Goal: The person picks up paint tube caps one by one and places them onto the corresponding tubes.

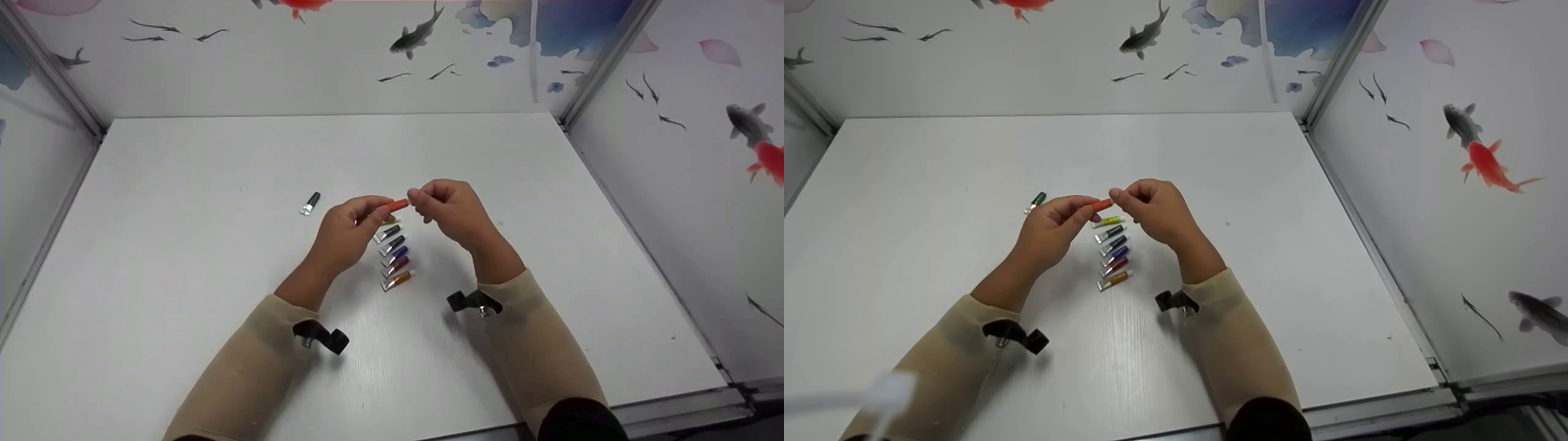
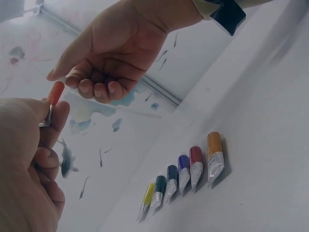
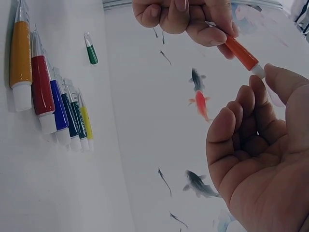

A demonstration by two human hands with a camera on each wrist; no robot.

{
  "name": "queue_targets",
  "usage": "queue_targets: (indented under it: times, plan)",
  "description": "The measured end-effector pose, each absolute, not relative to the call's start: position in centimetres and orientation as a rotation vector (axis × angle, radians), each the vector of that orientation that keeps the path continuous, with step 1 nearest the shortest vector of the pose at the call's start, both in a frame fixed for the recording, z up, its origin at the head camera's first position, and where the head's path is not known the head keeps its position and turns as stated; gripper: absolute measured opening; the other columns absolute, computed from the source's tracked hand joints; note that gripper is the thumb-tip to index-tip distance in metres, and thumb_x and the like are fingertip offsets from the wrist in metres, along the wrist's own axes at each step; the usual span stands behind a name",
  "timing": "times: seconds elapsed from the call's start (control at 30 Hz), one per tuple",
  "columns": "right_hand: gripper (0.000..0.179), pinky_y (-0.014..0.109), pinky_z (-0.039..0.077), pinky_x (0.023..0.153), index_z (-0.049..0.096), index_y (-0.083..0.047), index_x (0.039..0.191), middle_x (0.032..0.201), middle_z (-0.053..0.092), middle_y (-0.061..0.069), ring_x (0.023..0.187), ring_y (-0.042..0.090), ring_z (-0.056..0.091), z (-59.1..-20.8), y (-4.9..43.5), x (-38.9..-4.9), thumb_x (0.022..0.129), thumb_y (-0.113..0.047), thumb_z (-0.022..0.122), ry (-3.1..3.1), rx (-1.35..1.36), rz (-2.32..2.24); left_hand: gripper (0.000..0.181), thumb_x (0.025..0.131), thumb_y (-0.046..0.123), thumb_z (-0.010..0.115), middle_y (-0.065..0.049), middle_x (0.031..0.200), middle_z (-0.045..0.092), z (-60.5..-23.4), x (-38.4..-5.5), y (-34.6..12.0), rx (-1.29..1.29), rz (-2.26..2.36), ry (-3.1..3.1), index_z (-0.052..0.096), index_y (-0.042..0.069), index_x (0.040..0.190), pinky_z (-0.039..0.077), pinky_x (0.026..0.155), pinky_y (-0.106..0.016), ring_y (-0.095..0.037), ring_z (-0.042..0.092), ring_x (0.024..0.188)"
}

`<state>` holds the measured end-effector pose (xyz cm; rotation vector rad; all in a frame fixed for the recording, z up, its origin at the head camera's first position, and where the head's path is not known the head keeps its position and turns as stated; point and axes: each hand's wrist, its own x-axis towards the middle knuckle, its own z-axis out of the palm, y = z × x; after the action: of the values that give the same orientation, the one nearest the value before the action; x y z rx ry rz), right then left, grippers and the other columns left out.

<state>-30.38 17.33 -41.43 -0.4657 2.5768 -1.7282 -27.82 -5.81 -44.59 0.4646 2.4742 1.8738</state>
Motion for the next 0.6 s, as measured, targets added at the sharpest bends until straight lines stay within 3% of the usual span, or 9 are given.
queue_targets:
  times: [0.23,0.6]
  plan:
    - [0.03,0.03,0.054,0.07,0.076,-0.013,0.088,0.083,0.066,0.002,0.077,0.022,0.063,-41.27,17.23,-30.29,0.102,-0.039,0.073,2.581,-0.445,-1.719,0.026,0.107,0.04,0.065,0.006,0.108,0.08,-44.62,-27.81,-5.79,0.455,1.877,2.467,0.076,0.026,0.127,0.057,0.09,-0.038,-0.03,0.071,0.108]
    - [0.032,0.03,0.054,0.07,0.074,-0.013,0.084,0.081,0.065,0.001,0.076,0.021,0.062,-41.58,17.2,-30.45,0.103,-0.038,0.071,2.571,-0.47,-1.737,0.026,0.108,0.042,0.064,0.005,0.108,0.081,-44.85,-27.92,-5.82,0.486,1.878,2.472,0.076,0.027,0.126,0.057,0.091,-0.038,-0.015,0.071,0.104]
